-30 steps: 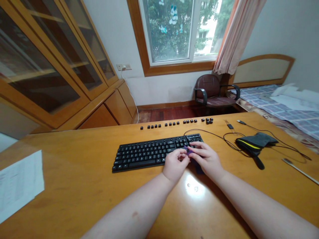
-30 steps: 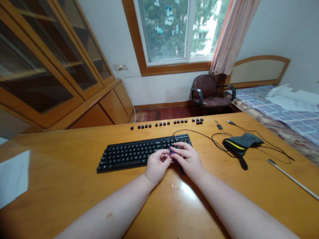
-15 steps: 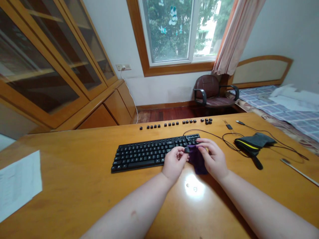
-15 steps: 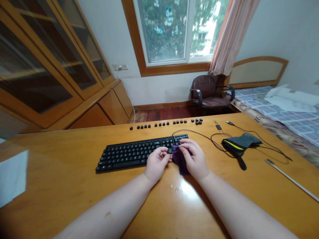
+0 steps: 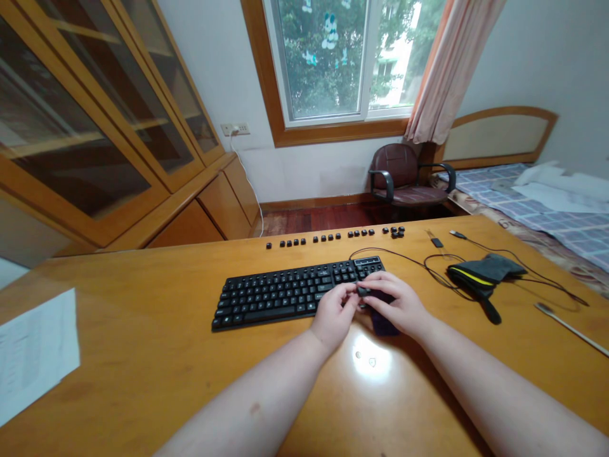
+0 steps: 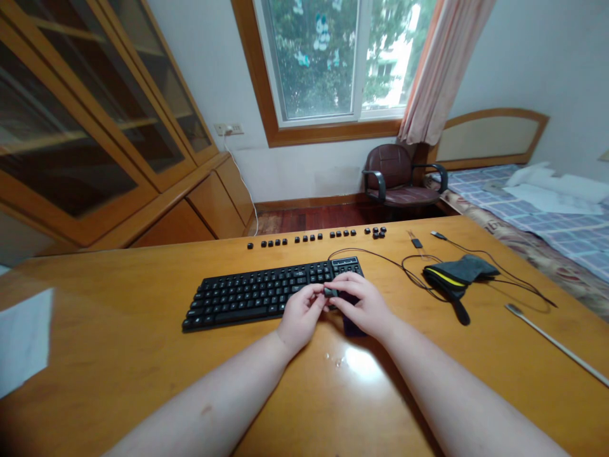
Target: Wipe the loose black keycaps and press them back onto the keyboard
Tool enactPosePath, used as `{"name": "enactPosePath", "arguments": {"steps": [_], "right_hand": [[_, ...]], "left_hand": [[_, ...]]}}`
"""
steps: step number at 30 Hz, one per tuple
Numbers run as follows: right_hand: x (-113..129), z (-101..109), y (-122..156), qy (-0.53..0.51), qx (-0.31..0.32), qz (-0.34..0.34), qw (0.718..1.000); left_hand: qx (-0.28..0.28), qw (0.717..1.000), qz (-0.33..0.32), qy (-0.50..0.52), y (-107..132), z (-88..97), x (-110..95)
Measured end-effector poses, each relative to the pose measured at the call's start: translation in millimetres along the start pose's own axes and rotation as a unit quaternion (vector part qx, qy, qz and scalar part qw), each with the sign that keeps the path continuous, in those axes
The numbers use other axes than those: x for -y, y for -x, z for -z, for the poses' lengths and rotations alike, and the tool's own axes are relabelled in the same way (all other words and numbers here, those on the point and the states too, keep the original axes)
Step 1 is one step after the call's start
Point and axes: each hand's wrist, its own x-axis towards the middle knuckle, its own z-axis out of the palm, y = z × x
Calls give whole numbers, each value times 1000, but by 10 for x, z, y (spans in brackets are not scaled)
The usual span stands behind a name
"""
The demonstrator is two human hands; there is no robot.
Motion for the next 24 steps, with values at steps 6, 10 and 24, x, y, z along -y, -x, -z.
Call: {"name": "enactPosePath", "arguments": {"steps": [6, 10, 24], "right_hand": [[-23, -11, 15, -21, -20, -15, 999], [-9, -18, 10, -36, -10, -18, 999], [-567, 189, -60, 126, -108, -126, 978]], "left_hand": [[9, 1000, 8, 19, -6, 1, -6], [34, 999, -13, -27, 23, 19, -21], [16, 934, -93, -345, 24, -10, -58]]}}
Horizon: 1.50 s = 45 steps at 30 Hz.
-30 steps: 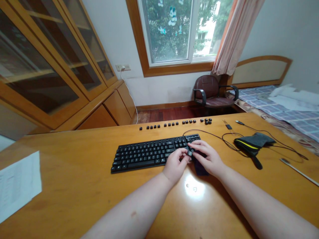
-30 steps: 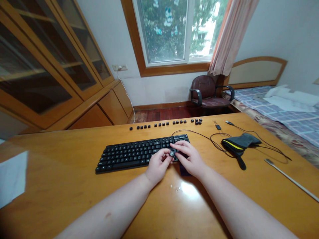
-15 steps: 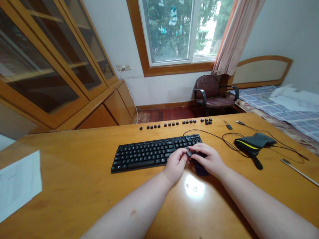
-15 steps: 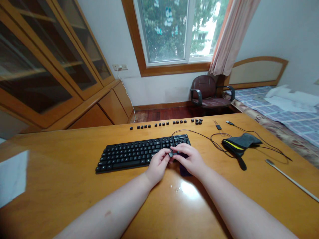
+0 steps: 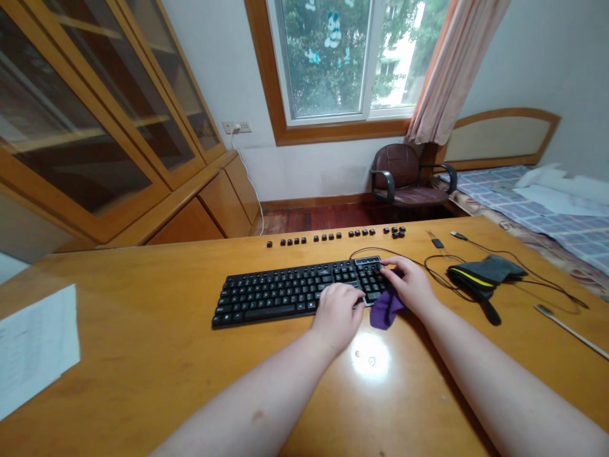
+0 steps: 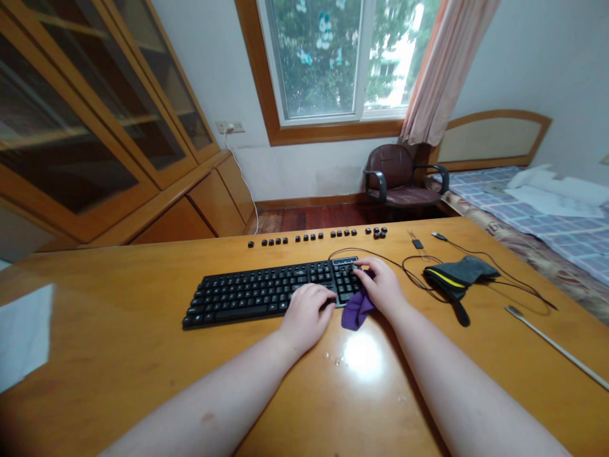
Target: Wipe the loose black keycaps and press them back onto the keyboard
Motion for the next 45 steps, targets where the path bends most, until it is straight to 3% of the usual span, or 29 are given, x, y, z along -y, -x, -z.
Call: {"name": "enactPosePath", "arguments": {"steps": [5, 13, 22, 45], "right_hand": [[-57, -55, -44, 10, 15, -46, 999], [-46, -119, -296, 20, 94, 2, 995], [-97, -137, -313, 14, 144, 37, 989], [-52, -136, -312, 73, 140, 64, 985]], "left_hand": [[12, 999, -14, -40, 12, -41, 18], [11, 999, -6, -41, 9, -25, 14], [7, 999, 5, -36, 0, -21, 0], [5, 999, 16, -30, 10, -26, 2]]}}
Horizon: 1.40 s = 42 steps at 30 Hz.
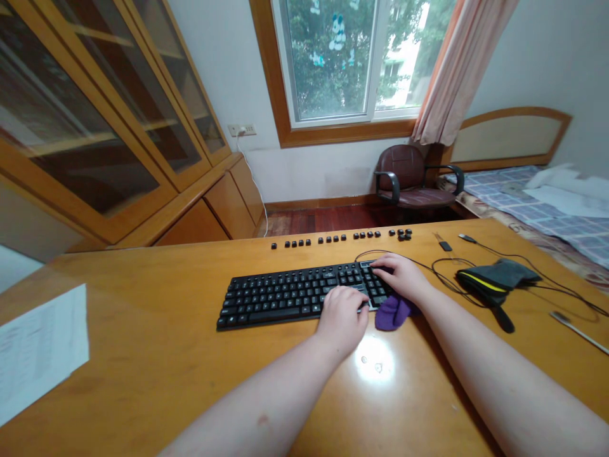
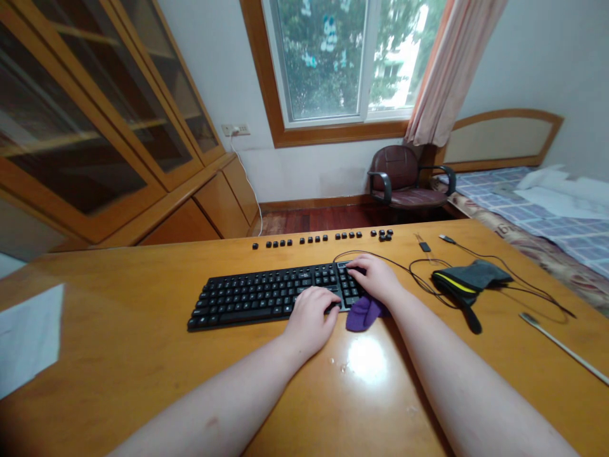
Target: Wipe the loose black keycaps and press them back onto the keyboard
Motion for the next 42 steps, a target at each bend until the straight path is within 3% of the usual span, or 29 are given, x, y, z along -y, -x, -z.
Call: {"name": "enactPosePath", "arguments": {"steps": [7, 14, 22, 26, 29, 31, 35, 42], "right_hand": [[6, -4, -9, 1, 12, -13, 1000], [11, -90, -49, -73, -38, -128, 988], [-4, -179, -31, -84, -78, -145, 983], [-43, 4, 7, -72, -174, -198, 962], [-182, 235, -34, 25, -220, -260, 940], [-312, 341, -104, 96, -173, -307, 931], [-526, 334, -265, 209, -38, -308, 927], [-633, 179, -403, 254, -7, -306, 917]], "left_hand": [[-1, 1000, -2, 3, -2, 3, 1], [-1, 1000, 1, 5, -1, 5, -7], [-2, 1000, 3, 13, -4, 9, -12], [-1, 1000, 3, 13, -5, 11, -7], [-4, 1000, 1, 11, -2, -3, 3], [-6, 1000, 0, 11, 2, -14, 9], [-9, 1000, -1, 13, 7, -20, 11], [-1, 1000, 1, 14, 3, -5, -2]]}}
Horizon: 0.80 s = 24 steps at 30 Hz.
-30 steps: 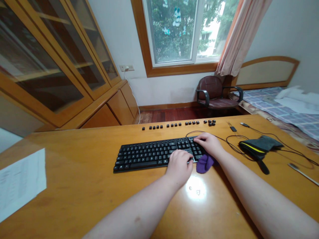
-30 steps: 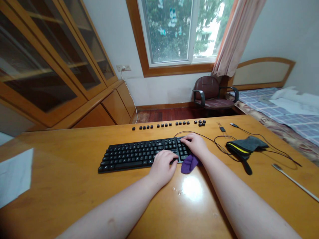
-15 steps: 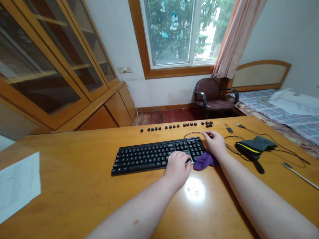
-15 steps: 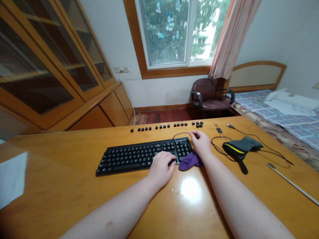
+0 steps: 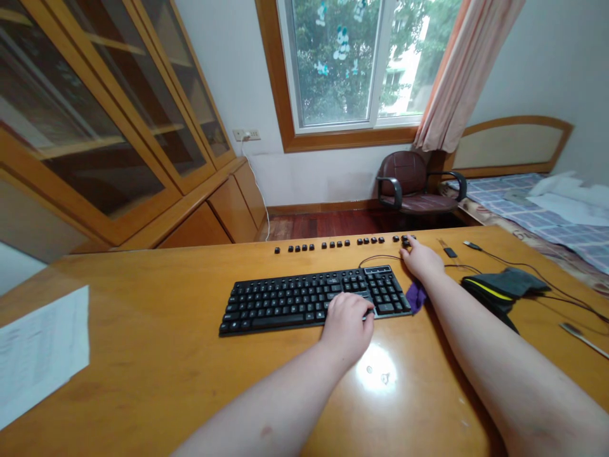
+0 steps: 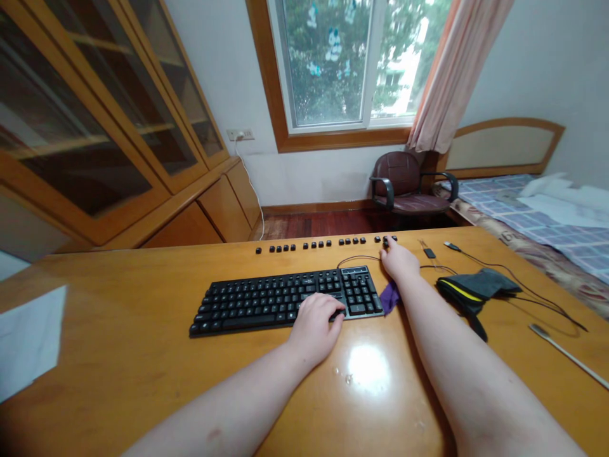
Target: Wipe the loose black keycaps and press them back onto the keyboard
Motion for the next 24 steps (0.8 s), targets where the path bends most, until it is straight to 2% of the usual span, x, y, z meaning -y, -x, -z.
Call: {"name": "enactPosePath", "arguments": {"steps": [7, 20, 24], "right_hand": [[-20, -12, -31, 8, 10, 1, 1000], [-37, -49, -22, -12, -12, -2, 1000], [-16, 12, 58, -48, -26, -9, 998]], "left_hand": [[-4, 1000, 0, 5, -1, 8, -8], [-4, 1000, 3, -1, 1, -6, -10], [-11, 1000, 3, 9, 4, 1, -9]]}}
